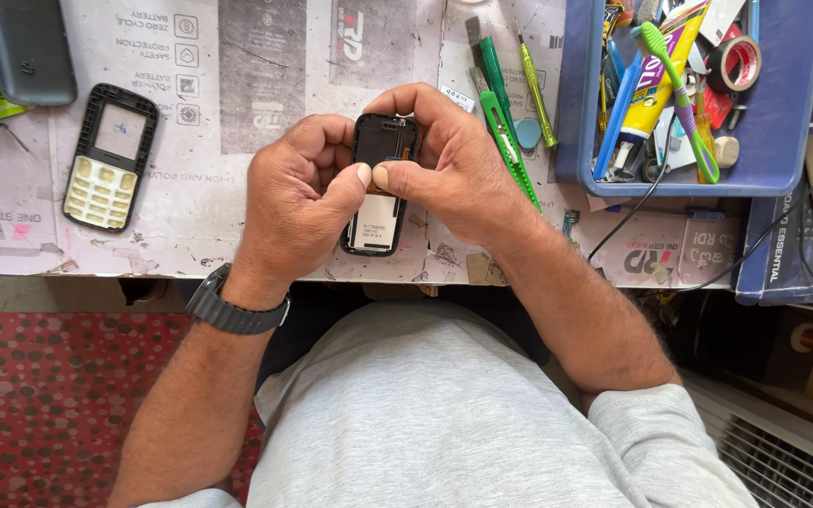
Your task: The person holds a disassembled feature phone, presses buttons to test the display, then places the internal assembly into a black phone housing. They rotate the device, check the back, and use a green screwdriver to adjust internal components.
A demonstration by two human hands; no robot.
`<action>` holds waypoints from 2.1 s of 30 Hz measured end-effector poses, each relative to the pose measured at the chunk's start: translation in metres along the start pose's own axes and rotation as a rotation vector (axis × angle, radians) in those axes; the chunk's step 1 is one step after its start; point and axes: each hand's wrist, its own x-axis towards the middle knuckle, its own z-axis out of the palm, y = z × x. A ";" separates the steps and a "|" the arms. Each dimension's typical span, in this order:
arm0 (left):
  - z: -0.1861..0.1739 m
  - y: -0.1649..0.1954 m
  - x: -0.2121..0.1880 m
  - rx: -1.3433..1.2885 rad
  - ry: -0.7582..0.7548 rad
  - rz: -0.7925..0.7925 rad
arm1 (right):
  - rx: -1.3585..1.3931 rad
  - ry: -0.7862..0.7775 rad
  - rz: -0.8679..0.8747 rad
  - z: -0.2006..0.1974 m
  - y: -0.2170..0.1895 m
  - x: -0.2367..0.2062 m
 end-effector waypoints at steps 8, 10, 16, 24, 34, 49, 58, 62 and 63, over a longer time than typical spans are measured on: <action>-0.012 0.001 0.001 -0.130 -0.058 -0.030 | 0.181 -0.001 0.028 -0.007 0.004 0.008; -0.016 0.000 0.002 -0.180 -0.068 -0.040 | 0.235 0.015 0.085 -0.009 0.005 0.010; -0.028 -0.009 0.010 -0.300 -0.088 -0.124 | 0.336 0.042 0.171 -0.012 0.010 0.022; -0.037 -0.010 0.020 -0.265 -0.084 -0.146 | 0.405 0.020 0.195 -0.014 0.012 0.033; -0.030 -0.010 0.022 -0.261 -0.078 -0.138 | 0.193 0.035 0.101 -0.012 0.009 0.030; -0.024 -0.007 0.021 -0.140 -0.037 -0.091 | 0.368 0.025 0.156 -0.021 0.012 0.025; -0.021 -0.002 0.021 -0.152 -0.038 -0.117 | 0.191 -0.020 0.073 -0.016 0.005 0.025; -0.021 -0.001 0.021 -0.130 -0.052 -0.123 | 0.183 -0.013 0.079 -0.013 0.003 0.024; -0.020 -0.001 0.020 -0.129 -0.052 -0.126 | 0.178 -0.010 0.078 -0.013 0.003 0.024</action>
